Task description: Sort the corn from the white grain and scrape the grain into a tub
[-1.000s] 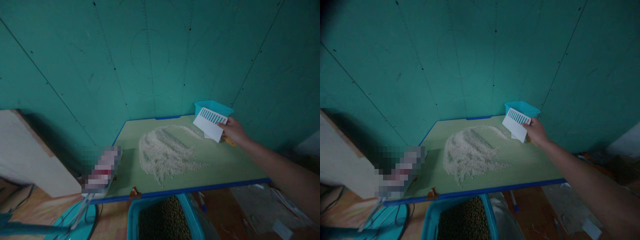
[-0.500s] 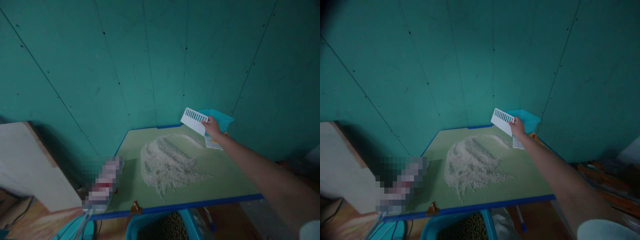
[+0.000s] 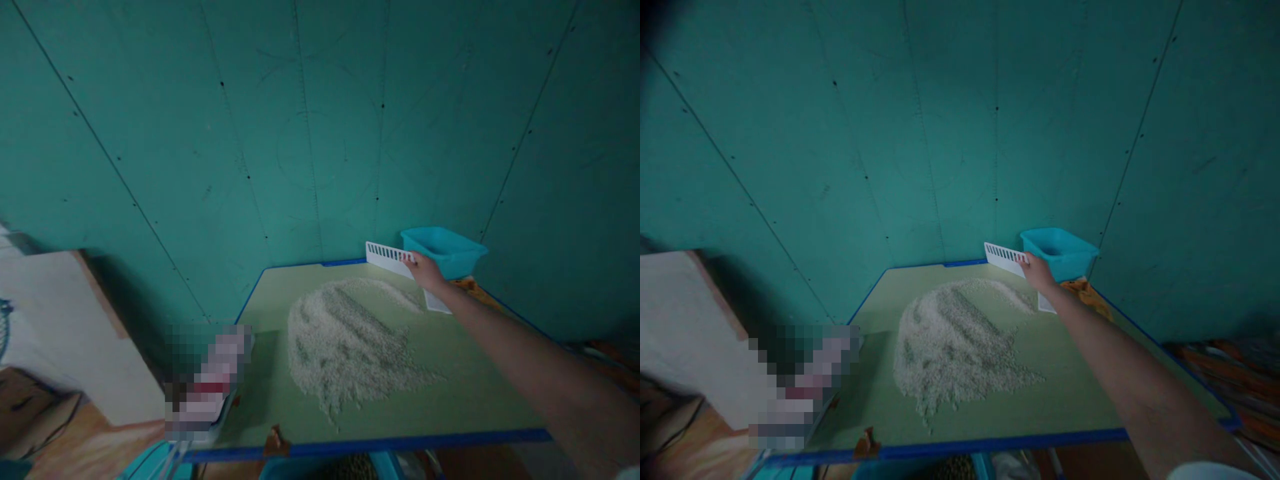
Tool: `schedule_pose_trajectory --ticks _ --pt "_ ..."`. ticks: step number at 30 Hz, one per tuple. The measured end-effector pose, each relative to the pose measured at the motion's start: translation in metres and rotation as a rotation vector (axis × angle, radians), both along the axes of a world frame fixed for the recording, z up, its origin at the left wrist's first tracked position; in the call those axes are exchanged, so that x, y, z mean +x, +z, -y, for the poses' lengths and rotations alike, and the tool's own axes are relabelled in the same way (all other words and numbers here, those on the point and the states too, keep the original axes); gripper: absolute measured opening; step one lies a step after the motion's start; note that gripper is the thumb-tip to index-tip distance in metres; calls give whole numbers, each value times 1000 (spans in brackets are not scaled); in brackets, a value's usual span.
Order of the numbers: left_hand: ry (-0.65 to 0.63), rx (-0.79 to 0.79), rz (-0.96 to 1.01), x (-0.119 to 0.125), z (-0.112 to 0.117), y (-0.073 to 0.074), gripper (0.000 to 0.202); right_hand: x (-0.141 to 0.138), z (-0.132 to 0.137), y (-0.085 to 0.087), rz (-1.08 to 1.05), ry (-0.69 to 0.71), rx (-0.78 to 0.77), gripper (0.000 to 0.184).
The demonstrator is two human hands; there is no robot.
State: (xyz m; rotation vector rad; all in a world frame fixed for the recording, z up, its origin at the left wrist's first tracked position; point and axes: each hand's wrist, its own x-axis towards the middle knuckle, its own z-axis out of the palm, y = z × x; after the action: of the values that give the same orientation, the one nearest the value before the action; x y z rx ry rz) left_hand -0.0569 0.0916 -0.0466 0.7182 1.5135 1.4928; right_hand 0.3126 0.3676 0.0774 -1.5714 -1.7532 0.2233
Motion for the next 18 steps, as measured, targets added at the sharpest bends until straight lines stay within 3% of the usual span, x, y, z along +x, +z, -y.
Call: schedule_pose_trajectory --ticks 5,10,18 --pt "22 -52 -58 3 -2 -2 23 -16 18 -4 91 154 -20 25" --pt "31 -62 -100 11 -1 3 22 -46 52 -5 123 310 1 16" --pt "35 47 15 17 -7 5 14 -86 113 -9 146 438 -4 31"
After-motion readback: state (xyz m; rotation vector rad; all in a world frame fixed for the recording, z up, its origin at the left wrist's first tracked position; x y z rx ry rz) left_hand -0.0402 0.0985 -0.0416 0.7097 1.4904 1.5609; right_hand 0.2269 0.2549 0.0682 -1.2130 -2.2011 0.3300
